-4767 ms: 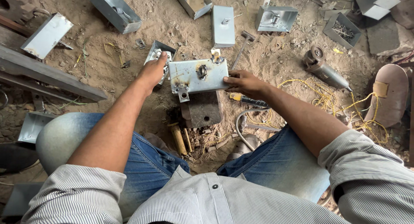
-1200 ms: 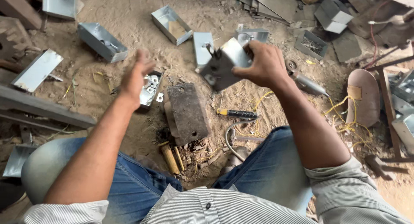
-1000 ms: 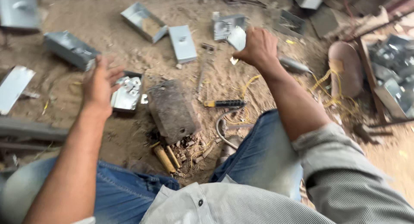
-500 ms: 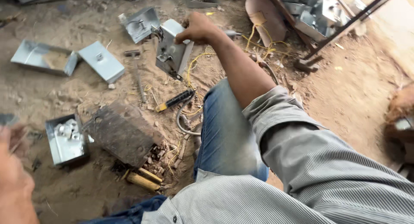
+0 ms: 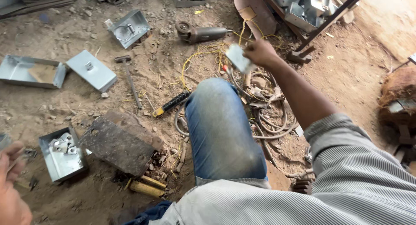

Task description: The person welds a small metal tab onto a metal box and then places internal components and a metal bracket into the box.

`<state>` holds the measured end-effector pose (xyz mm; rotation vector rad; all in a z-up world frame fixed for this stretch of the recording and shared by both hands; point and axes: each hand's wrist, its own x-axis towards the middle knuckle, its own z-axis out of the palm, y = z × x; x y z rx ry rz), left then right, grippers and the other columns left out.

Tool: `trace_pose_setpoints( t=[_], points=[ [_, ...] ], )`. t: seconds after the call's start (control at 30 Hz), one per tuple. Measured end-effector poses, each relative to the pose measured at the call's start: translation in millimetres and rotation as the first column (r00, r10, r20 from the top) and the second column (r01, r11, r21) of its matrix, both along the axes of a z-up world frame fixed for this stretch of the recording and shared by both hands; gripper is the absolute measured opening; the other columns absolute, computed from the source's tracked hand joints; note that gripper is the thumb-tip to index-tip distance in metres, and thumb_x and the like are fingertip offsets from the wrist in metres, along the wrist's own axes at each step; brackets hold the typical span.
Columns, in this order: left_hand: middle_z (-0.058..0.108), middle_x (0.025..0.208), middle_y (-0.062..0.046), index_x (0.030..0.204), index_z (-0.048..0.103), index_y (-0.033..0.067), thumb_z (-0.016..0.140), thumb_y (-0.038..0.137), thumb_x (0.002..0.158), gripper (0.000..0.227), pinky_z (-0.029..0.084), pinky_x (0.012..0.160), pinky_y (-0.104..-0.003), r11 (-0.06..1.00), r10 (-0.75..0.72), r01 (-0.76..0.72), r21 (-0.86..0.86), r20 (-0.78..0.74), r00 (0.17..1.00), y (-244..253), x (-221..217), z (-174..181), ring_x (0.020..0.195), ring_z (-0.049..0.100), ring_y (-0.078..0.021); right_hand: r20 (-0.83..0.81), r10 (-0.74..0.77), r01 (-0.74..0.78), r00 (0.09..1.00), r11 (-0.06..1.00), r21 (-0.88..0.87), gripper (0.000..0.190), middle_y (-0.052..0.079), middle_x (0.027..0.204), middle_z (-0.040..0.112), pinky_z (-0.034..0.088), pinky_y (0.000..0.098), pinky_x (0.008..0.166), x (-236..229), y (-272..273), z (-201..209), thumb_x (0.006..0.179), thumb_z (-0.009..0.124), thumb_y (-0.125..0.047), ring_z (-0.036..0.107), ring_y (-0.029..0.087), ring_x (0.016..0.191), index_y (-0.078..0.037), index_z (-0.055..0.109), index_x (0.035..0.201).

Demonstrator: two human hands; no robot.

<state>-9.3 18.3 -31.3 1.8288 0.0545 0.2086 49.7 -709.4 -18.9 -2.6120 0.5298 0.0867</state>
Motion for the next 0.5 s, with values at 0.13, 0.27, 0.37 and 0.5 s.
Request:
trace_pose_setpoints(
  t=[0.13,0.27,0.37,0.5],
  points=[
    [0.06,0.127,0.003,0.132,0.06,0.0105,0.042,0.032,0.119,0.031,0.042,0.104,-0.029,0.999,-0.033,0.032,0.035,0.015,0.999,-5.6,12.2,-21.8,0.122,0.054,-0.0117,-0.325,-0.079,0.199,0.942,0.914,0.354,0.034,0.005,0.111,0.073,0.064,0.039,0.074,-64.6,-53.5,-42.7,0.092,0.071,-0.021,0.073,0.016,0.079,-0.007,0.071,0.123],
    [0.06,0.126,0.001,0.132,0.059,0.0092,0.042,0.031,0.119,0.031,0.042,0.105,-0.03,0.997,-0.049,0.046,0.069,0.044,0.998,-6.1,22.5,-30.0,0.121,0.055,-0.0128,-0.478,-0.223,0.49,0.85,0.668,0.56,0.032,0.017,0.106,0.072,0.058,0.0381,0.069,-118.2,-87.3,-91.2,0.095,0.071,-0.015,0.066,0.021,0.076,0.003,0.073,0.122],
    [0.06,0.126,0.0,0.132,0.058,0.0083,0.042,0.03,0.119,0.03,0.043,0.105,-0.03,0.994,-0.061,0.056,0.091,0.05,0.997,-1.3,15.9,-35.7,0.121,0.055,-0.0136,-0.54,-0.273,0.594,0.796,0.523,0.611,0.026,0.021,0.099,0.071,0.054,0.0378,0.065,-124.7,-107.2,-103.0,0.096,0.071,-0.014,0.062,0.023,0.075,0.003,0.074,0.116],
    [0.06,0.125,-0.002,0.132,0.058,0.007,0.042,0.029,0.12,0.03,0.043,0.105,-0.031,0.992,-0.059,0.051,0.117,0.068,0.996,0.7,12.1,-42.1,0.121,0.055,-0.0147,-0.398,-0.415,0.573,0.818,0.649,0.501,0.011,0.011,0.095,0.071,0.058,0.0368,0.07,-95.6,-161.7,-76.8,0.095,0.066,-0.008,0.065,0.019,0.076,0.0,0.069,0.102]
  ],
)
